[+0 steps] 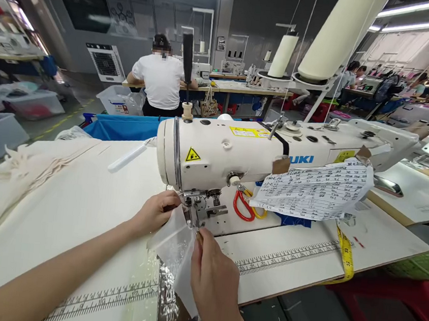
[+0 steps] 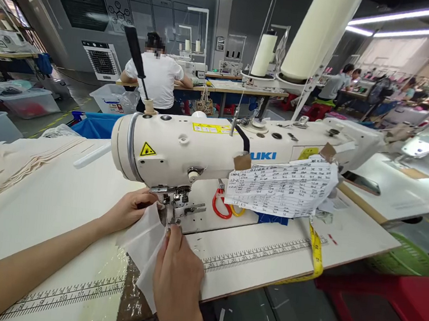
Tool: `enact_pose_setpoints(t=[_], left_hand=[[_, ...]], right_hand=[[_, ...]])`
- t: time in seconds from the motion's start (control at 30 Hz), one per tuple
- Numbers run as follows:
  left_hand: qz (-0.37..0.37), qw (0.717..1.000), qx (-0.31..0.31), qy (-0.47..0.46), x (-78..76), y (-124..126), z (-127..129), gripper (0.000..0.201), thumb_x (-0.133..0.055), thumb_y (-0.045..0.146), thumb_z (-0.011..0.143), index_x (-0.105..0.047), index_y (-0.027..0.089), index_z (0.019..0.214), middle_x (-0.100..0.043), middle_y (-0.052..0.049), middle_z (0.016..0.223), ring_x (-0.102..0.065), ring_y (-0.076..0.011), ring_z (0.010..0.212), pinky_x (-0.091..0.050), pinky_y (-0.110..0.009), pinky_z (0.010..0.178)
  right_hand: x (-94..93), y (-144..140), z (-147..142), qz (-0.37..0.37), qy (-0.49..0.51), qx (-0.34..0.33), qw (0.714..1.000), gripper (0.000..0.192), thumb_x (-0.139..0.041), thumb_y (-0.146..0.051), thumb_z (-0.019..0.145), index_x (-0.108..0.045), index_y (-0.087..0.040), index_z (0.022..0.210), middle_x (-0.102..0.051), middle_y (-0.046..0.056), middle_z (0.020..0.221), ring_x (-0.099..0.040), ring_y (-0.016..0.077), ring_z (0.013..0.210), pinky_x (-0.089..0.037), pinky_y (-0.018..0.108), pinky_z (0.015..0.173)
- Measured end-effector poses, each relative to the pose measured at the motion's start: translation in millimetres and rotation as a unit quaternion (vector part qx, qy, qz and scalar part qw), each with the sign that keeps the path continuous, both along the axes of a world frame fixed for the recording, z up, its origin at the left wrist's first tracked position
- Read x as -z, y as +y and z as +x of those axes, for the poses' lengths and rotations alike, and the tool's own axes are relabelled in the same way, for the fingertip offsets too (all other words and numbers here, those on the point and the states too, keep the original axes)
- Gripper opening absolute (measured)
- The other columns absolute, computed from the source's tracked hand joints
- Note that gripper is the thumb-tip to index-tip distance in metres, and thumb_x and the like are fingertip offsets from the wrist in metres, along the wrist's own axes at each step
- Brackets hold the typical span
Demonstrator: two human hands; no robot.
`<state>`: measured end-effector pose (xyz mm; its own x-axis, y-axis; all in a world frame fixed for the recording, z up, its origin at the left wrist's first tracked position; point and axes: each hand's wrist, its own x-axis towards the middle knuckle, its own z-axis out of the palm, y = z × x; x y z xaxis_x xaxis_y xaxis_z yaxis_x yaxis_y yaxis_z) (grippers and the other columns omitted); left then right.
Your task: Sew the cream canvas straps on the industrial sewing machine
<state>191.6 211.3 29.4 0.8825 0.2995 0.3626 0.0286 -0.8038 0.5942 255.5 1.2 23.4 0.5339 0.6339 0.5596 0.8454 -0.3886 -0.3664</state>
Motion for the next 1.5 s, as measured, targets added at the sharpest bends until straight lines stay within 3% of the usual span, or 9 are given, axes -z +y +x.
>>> enact_pose_setpoints(t=[0.27,1.13,1.5], left_hand=[[-0.064,0.998,-0.006,0.005,-5.0,-1.5,2.2,0.03,-0.057,0.044,0.092,-0.072,0.021,0.081,-0.067,-0.003,0.081,-0.063,-0.0154,0.073,-0.05,-0.025,0.066],[-0.046,0.998,-0.014,0.037,-7.0,-1.3,2.4,0.025,-0.054,0.038,0.09,-0.068,0.02,0.079,-0.063,-0.002,0.079,-0.061,-0.016,0.074,-0.048,-0.026,0.067],[-0.036,0.999,-0.018,0.037,-4.5,-1.2,2.0,0.024,-0.054,0.036,0.09,-0.07,0.021,0.08,-0.062,-0.003,0.078,-0.06,-0.0165,0.073,-0.048,-0.027,0.066]], right_hand=[[2.3,7.3,5.0,0.006,-0.019,-0.024,1.0,0.028,-0.038,-0.014,0.098,-0.065,-0.013,0.105,-0.076,0.005,0.082,-0.07,0.0159,0.056,-0.046,0.025,0.044],[-1.7,7.5,5.8,0.013,-0.038,-0.026,0.999,0.04,-0.026,-0.018,0.102,-0.065,-0.013,0.104,-0.077,0.004,0.082,-0.07,0.0155,0.055,-0.045,0.026,0.046],[0.7,8.4,5.7,-0.003,-0.026,-0.026,0.999,0.033,-0.033,-0.015,0.099,-0.066,-0.014,0.107,-0.077,0.005,0.086,-0.071,0.0149,0.057,-0.045,0.025,0.046]])
